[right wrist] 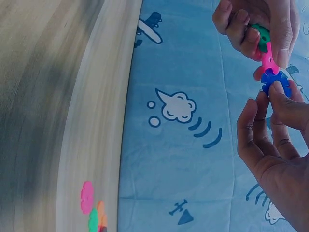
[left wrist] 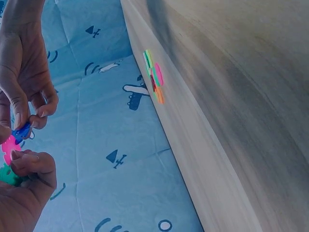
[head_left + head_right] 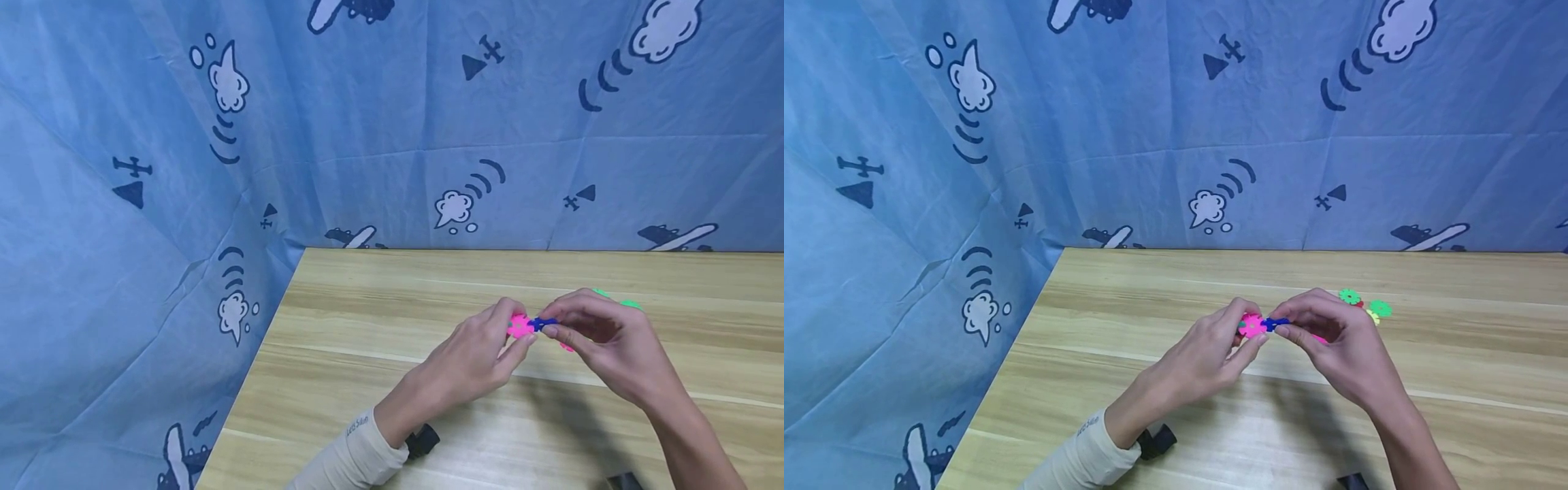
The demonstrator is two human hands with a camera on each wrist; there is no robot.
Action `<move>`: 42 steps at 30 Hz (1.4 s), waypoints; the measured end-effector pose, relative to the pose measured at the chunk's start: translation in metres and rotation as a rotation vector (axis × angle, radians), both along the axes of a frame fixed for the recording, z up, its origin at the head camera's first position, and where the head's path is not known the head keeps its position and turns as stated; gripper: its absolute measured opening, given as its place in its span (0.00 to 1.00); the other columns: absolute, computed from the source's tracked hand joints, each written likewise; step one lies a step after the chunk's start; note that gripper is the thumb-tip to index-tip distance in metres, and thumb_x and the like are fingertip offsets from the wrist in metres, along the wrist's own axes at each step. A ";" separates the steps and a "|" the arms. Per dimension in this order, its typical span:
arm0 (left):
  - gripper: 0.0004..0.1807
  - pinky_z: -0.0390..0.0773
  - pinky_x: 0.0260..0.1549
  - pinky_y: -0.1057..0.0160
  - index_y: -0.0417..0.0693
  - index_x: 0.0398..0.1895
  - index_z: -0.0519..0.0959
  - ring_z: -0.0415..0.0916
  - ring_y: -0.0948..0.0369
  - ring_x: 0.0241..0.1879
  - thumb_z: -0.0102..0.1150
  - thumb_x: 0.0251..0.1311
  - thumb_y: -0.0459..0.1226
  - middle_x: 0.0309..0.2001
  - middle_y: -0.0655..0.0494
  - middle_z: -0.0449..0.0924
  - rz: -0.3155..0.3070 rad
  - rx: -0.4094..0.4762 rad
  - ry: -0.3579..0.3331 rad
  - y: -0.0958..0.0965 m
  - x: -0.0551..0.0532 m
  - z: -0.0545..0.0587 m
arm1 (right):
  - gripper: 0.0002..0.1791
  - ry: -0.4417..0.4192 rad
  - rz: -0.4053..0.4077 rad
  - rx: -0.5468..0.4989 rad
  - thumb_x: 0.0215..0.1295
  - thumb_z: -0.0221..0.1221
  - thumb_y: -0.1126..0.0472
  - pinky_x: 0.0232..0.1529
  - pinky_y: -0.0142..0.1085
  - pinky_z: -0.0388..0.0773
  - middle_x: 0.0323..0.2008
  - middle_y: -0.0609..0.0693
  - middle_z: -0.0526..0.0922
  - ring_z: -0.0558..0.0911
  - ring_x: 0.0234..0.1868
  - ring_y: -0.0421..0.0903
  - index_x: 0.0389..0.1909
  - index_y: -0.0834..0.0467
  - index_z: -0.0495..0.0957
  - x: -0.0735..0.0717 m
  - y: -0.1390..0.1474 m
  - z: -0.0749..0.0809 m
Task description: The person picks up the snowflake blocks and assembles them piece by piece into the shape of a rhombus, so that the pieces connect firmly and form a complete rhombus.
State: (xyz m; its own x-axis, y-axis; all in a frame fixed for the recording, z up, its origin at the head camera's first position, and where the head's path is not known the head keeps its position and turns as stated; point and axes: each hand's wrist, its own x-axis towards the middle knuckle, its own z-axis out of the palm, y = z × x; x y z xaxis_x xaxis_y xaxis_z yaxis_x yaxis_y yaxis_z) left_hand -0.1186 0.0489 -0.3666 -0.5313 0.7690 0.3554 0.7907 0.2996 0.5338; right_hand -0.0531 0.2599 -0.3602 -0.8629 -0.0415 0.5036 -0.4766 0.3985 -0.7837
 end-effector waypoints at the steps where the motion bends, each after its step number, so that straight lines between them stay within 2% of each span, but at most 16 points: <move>1: 0.11 0.67 0.31 0.84 0.43 0.57 0.72 0.69 0.70 0.33 0.56 0.81 0.39 0.40 0.59 0.76 -0.006 -0.002 0.004 0.000 0.000 0.000 | 0.21 0.004 0.002 -0.002 0.53 0.67 0.90 0.36 0.24 0.82 0.38 0.46 0.88 0.84 0.31 0.35 0.41 0.65 0.87 0.000 0.000 0.000; 10: 0.11 0.67 0.32 0.84 0.43 0.58 0.72 0.70 0.69 0.33 0.56 0.81 0.38 0.42 0.56 0.79 -0.014 -0.008 0.023 0.000 0.001 0.000 | 0.24 0.046 -0.007 0.043 0.49 0.68 0.91 0.37 0.23 0.84 0.38 0.46 0.87 0.85 0.33 0.35 0.40 0.62 0.88 0.000 -0.003 0.000; 14: 0.12 0.70 0.35 0.85 0.44 0.58 0.73 0.75 0.71 0.36 0.57 0.80 0.40 0.42 0.57 0.82 0.024 0.017 0.033 0.001 0.002 -0.001 | 0.23 0.029 -0.004 0.017 0.52 0.67 0.90 0.37 0.23 0.83 0.38 0.47 0.86 0.83 0.34 0.36 0.44 0.65 0.87 0.001 -0.003 0.000; 16: 0.14 0.71 0.35 0.85 0.44 0.59 0.73 0.77 0.72 0.37 0.59 0.80 0.41 0.42 0.59 0.83 0.053 0.033 0.027 0.001 0.002 -0.001 | 0.25 0.019 -0.021 0.024 0.52 0.68 0.90 0.41 0.22 0.83 0.38 0.46 0.86 0.84 0.36 0.36 0.48 0.66 0.85 0.002 -0.003 0.000; 19: 0.16 0.70 0.32 0.84 0.45 0.60 0.73 0.76 0.73 0.34 0.61 0.78 0.40 0.37 0.60 0.82 0.095 0.065 -0.012 -0.001 0.000 0.001 | 0.28 -0.004 -0.074 0.076 0.52 0.69 0.89 0.48 0.20 0.83 0.39 0.44 0.85 0.84 0.39 0.34 0.54 0.67 0.84 0.002 -0.001 0.000; 24: 0.15 0.69 0.28 0.82 0.44 0.59 0.73 0.70 0.72 0.29 0.63 0.76 0.38 0.32 0.60 0.80 0.119 0.134 -0.093 -0.004 -0.005 0.002 | 0.27 -0.067 -0.180 0.229 0.55 0.73 0.82 0.47 0.15 0.79 0.43 0.31 0.85 0.85 0.40 0.24 0.54 0.60 0.86 -0.002 0.015 -0.008; 26: 0.14 0.70 0.28 0.81 0.43 0.58 0.72 0.70 0.73 0.28 0.63 0.76 0.37 0.33 0.60 0.80 0.108 0.151 -0.128 -0.005 -0.006 0.003 | 0.23 -0.107 -0.193 0.291 0.56 0.74 0.79 0.45 0.14 0.79 0.45 0.33 0.87 0.83 0.42 0.20 0.51 0.59 0.87 -0.005 0.024 -0.014; 28: 0.14 0.69 0.26 0.80 0.42 0.57 0.71 0.68 0.72 0.26 0.62 0.77 0.36 0.32 0.58 0.80 0.089 0.170 -0.180 -0.006 -0.006 0.003 | 0.20 -0.166 -0.193 0.353 0.56 0.76 0.76 0.43 0.15 0.80 0.47 0.40 0.89 0.82 0.44 0.19 0.50 0.60 0.88 -0.009 0.032 -0.021; 30: 0.14 0.67 0.23 0.78 0.42 0.56 0.70 0.66 0.71 0.23 0.61 0.77 0.36 0.31 0.57 0.79 0.070 0.178 -0.227 -0.006 -0.006 0.003 | 0.19 -0.229 -0.193 0.427 0.57 0.76 0.73 0.42 0.20 0.84 0.47 0.50 0.90 0.85 0.45 0.26 0.50 0.61 0.88 -0.012 0.038 -0.027; 32: 0.13 0.68 0.24 0.78 0.42 0.56 0.69 0.66 0.71 0.22 0.60 0.78 0.36 0.32 0.57 0.79 0.058 0.187 -0.269 -0.005 -0.006 0.003 | 0.19 -0.302 -0.184 0.481 0.59 0.76 0.70 0.42 0.30 0.88 0.49 0.59 0.89 0.88 0.47 0.39 0.52 0.63 0.88 -0.014 0.043 -0.032; 34: 0.14 0.73 0.26 0.79 0.42 0.58 0.68 0.68 0.72 0.24 0.59 0.79 0.36 0.33 0.56 0.81 0.051 0.193 -0.299 -0.004 -0.006 0.003 | 0.20 -0.378 -0.161 0.503 0.61 0.76 0.68 0.44 0.41 0.91 0.51 0.63 0.88 0.88 0.50 0.55 0.54 0.66 0.87 -0.015 0.047 -0.036; 36: 0.17 0.78 0.32 0.80 0.42 0.63 0.67 0.73 0.74 0.27 0.58 0.79 0.36 0.36 0.55 0.84 0.049 0.206 -0.327 -0.004 -0.006 0.004 | 0.22 -0.451 -0.124 0.503 0.63 0.74 0.67 0.45 0.50 0.90 0.55 0.67 0.86 0.87 0.54 0.66 0.57 0.68 0.84 -0.017 0.050 -0.040; 38: 0.20 0.81 0.36 0.80 0.43 0.68 0.67 0.77 0.77 0.30 0.58 0.80 0.36 0.39 0.53 0.87 0.047 0.219 -0.357 -0.004 -0.005 0.004 | 0.24 -0.501 -0.091 0.509 0.65 0.73 0.67 0.48 0.55 0.89 0.58 0.69 0.83 0.85 0.56 0.70 0.60 0.71 0.82 -0.018 0.054 -0.043; 40: 0.22 0.83 0.37 0.79 0.44 0.71 0.68 0.80 0.77 0.31 0.57 0.80 0.36 0.41 0.52 0.88 0.040 0.234 -0.389 -0.004 -0.005 0.005 | 0.26 -0.538 -0.071 0.538 0.65 0.72 0.67 0.47 0.57 0.88 0.59 0.71 0.82 0.86 0.51 0.68 0.61 0.72 0.80 -0.020 0.056 -0.046; 42: 0.23 0.84 0.36 0.77 0.45 0.73 0.70 0.81 0.77 0.31 0.57 0.80 0.36 0.42 0.50 0.88 0.030 0.244 -0.428 -0.004 -0.005 0.006 | 0.27 -0.565 -0.054 0.583 0.64 0.73 0.68 0.50 0.61 0.86 0.59 0.72 0.82 0.86 0.52 0.68 0.62 0.73 0.79 -0.021 0.058 -0.048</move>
